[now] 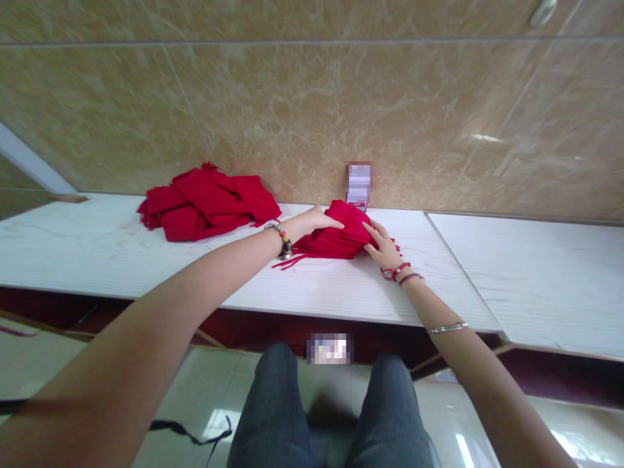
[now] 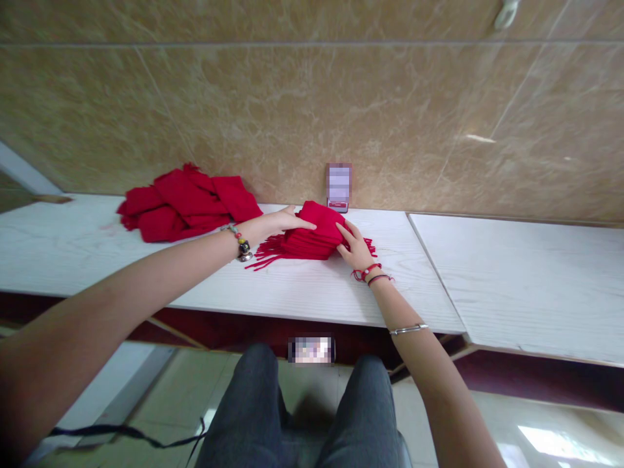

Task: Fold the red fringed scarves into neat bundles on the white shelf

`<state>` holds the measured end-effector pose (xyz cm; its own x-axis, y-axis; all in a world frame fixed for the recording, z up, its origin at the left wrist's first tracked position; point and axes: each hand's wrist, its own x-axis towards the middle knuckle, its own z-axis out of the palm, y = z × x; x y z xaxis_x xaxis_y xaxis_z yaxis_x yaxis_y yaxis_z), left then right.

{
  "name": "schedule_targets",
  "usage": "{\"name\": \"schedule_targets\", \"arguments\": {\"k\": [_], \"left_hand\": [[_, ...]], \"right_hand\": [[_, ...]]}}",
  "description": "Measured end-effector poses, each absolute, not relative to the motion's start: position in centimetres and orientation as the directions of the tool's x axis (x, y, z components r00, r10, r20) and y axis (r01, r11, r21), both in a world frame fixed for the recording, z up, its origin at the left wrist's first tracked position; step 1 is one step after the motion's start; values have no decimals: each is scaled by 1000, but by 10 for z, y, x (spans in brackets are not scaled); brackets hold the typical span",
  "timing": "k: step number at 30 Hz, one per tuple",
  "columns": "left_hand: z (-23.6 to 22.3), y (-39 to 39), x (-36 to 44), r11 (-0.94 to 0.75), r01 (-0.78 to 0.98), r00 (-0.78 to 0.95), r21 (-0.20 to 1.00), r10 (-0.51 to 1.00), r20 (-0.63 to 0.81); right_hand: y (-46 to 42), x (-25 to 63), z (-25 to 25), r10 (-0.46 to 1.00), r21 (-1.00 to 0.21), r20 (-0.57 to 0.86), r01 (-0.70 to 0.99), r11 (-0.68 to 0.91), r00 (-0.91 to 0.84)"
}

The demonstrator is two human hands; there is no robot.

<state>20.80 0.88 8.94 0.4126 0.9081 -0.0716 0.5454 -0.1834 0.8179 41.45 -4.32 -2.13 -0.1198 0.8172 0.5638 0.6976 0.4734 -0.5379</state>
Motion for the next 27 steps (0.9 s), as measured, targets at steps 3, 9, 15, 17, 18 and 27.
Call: {"name": "schedule_targets", "arguments": {"k": [3, 9, 15, 17, 18, 27], "left_hand": [[97, 15, 210, -218, 646, 357, 732, 933, -37], [133, 19, 219, -640, 674, 577, 369, 768, 278], [182, 2, 232, -859, 496, 760, 123, 499, 417], [196, -2, 240, -888, 442, 768, 128, 449, 457], [202, -4, 243, -897, 424, 771, 126, 431, 468], [206, -35, 228, -927, 358, 798, 113, 366, 479]], "right_hand": [[-46, 414, -18, 823, -547, 557, 697, 464, -111], [-46, 418, -13, 784, -654, 618, 595, 467, 64], [-40, 423, -12, 719, -661, 666, 603, 447, 197], [-42, 423, -8, 690, -607, 703, 652, 454, 175], [-44, 424, -4, 671, -582, 722, 674, 454, 171], [-60, 464, 51, 662, -481, 747, 737, 474, 62]]}}
